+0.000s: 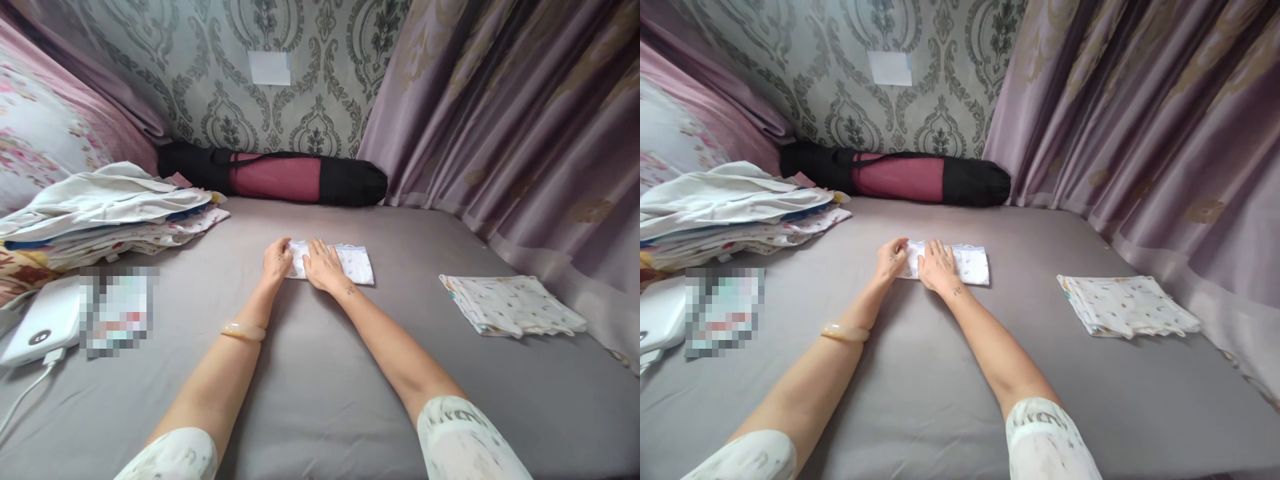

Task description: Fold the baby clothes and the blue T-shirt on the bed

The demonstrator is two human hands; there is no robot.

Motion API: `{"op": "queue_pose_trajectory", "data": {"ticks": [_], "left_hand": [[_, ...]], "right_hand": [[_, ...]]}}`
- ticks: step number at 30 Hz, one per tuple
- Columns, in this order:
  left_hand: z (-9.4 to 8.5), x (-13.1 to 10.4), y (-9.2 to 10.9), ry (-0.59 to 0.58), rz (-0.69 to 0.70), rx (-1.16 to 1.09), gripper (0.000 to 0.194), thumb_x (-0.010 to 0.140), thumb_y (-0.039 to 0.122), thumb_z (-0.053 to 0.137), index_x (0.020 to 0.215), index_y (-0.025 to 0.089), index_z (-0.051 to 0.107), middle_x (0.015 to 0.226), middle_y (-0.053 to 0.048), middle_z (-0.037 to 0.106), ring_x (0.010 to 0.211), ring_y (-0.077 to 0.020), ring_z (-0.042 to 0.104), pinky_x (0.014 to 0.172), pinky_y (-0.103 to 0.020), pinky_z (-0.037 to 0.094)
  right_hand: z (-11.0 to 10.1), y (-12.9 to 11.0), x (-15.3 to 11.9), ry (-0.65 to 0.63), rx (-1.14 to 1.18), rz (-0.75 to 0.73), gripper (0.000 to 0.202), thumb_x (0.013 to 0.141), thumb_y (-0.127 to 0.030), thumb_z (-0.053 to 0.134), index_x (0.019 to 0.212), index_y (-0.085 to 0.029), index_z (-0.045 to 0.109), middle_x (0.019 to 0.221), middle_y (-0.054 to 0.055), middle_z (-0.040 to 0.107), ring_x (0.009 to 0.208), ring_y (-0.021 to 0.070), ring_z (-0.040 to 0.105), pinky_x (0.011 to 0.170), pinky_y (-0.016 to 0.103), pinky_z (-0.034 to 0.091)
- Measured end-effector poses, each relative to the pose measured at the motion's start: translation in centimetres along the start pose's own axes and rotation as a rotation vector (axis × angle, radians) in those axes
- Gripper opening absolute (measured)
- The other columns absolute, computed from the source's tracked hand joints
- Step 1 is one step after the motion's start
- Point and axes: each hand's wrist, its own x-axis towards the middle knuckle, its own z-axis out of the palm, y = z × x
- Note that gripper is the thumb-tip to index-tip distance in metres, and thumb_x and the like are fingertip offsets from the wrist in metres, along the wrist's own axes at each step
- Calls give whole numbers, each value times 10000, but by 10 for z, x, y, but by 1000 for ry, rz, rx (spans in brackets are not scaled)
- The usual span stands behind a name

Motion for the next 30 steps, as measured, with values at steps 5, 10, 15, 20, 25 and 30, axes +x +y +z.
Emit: {"op": "queue_pose_trajectory", "data": {"ticks": [5,10,15,20,25,30], "left_hand": [[-1,3,-6,16,-30,-52,443,828,132,428,1168,189,707,1160,-79,725,1095,-224,655,982,-338,489],[-1,5,-8,6,-49,-93,460,817,100,410,1165,150,706,1164,-106,720,1111,-221,651,997,-334,477],[2,10,-17,32,-53,-200,476,776,91,406,1130,168,715,1135,-82,733,1111,-207,656,1001,-334,483],[4,15,-24,42,-71,-276,485,735,98,402,1100,150,717,1114,-90,737,1096,-201,664,1003,-336,489],[1,16,-24,73,-128,-357,508,723,91,389,1134,100,689,1106,-121,732,1079,-194,671,997,-313,491],[-2,16,-22,117,-161,-406,488,745,91,371,1128,111,673,1084,-118,731,1060,-181,673,986,-312,497]], "right_hand": [[16,0,0,1,2,15,586,1010,-353,246,1491,-43,368,1571,155,337,1472,254,243,1197,423,127],[12,1,2,-35,3,14,588,1010,-355,249,1488,-35,371,1571,161,333,1468,267,249,1194,435,140],[7,-15,13,-39,8,12,582,1008,-340,239,1495,-42,353,1582,162,310,1478,263,224,1195,447,119],[23,-26,21,-33,-3,9,601,1010,-372,234,1509,-52,331,1591,155,290,1481,255,219,1199,440,111],[26,-23,22,-38,-19,7,604,1009,-376,241,1512,-52,324,1593,162,284,1483,261,211,1199,444,113],[15,-35,27,-51,-1,6,587,1007,-353,231,1506,-62,336,1597,161,275,1487,268,200,1200,465,97]]}}
